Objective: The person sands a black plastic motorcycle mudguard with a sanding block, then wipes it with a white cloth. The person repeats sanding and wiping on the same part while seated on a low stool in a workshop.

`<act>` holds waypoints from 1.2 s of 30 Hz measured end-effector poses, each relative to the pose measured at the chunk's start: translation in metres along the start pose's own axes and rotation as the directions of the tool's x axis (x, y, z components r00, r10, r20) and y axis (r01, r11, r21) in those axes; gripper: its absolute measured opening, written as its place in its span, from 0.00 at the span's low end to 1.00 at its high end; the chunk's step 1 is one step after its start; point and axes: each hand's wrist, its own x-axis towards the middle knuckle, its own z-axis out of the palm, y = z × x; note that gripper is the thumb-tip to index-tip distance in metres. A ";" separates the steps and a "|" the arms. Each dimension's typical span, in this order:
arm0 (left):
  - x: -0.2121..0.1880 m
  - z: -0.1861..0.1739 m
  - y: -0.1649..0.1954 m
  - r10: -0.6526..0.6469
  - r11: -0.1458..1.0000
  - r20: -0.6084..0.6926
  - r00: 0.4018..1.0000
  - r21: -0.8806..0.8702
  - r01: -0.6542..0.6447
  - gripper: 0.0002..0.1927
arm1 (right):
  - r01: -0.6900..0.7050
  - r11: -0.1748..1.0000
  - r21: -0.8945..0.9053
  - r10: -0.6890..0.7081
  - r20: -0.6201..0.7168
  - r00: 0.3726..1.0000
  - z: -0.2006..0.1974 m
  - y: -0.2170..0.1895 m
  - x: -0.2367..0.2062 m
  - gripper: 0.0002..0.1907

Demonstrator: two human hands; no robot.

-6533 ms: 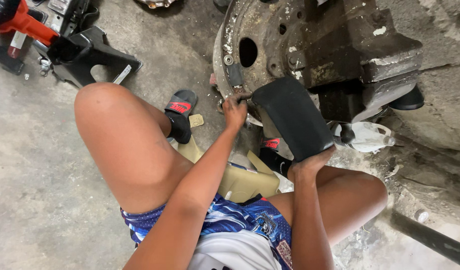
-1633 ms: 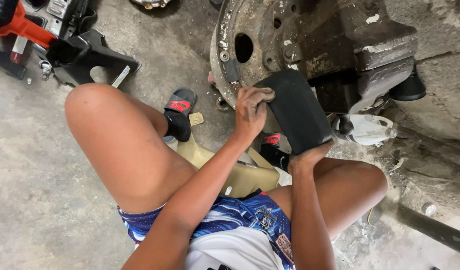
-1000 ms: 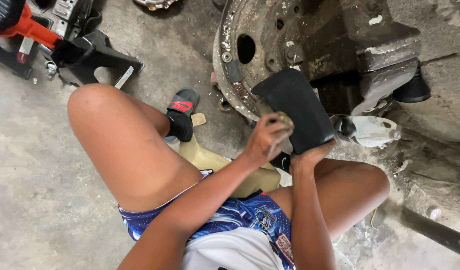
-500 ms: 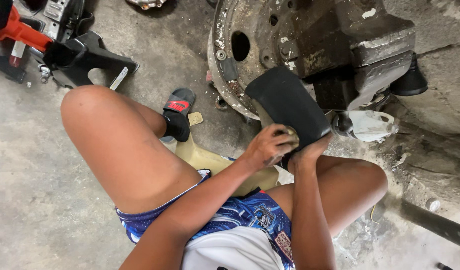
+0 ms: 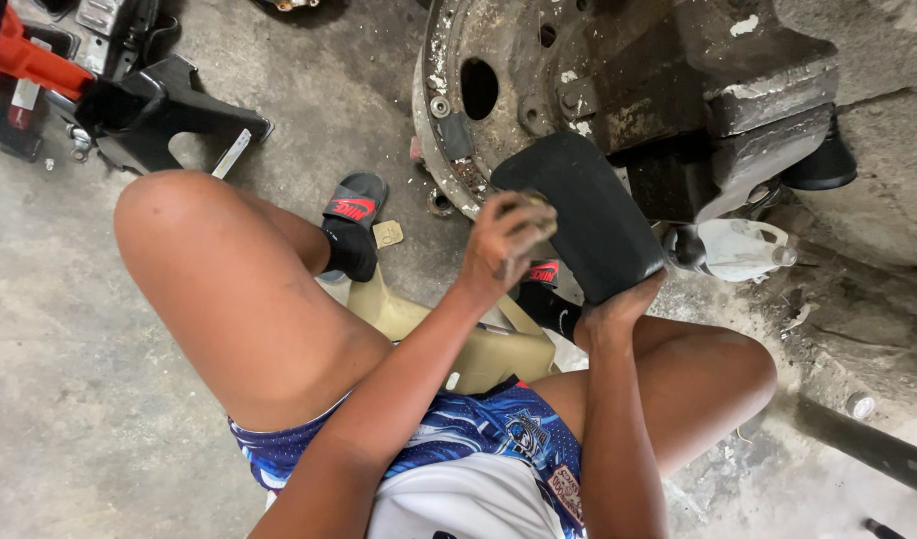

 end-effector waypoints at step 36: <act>0.002 0.033 -0.109 -0.707 0.683 -0.208 0.676 -0.448 0.576 0.13 | 0.008 0.993 -0.121 -0.025 -0.143 0.989 0.010 0.013 -0.014 0.40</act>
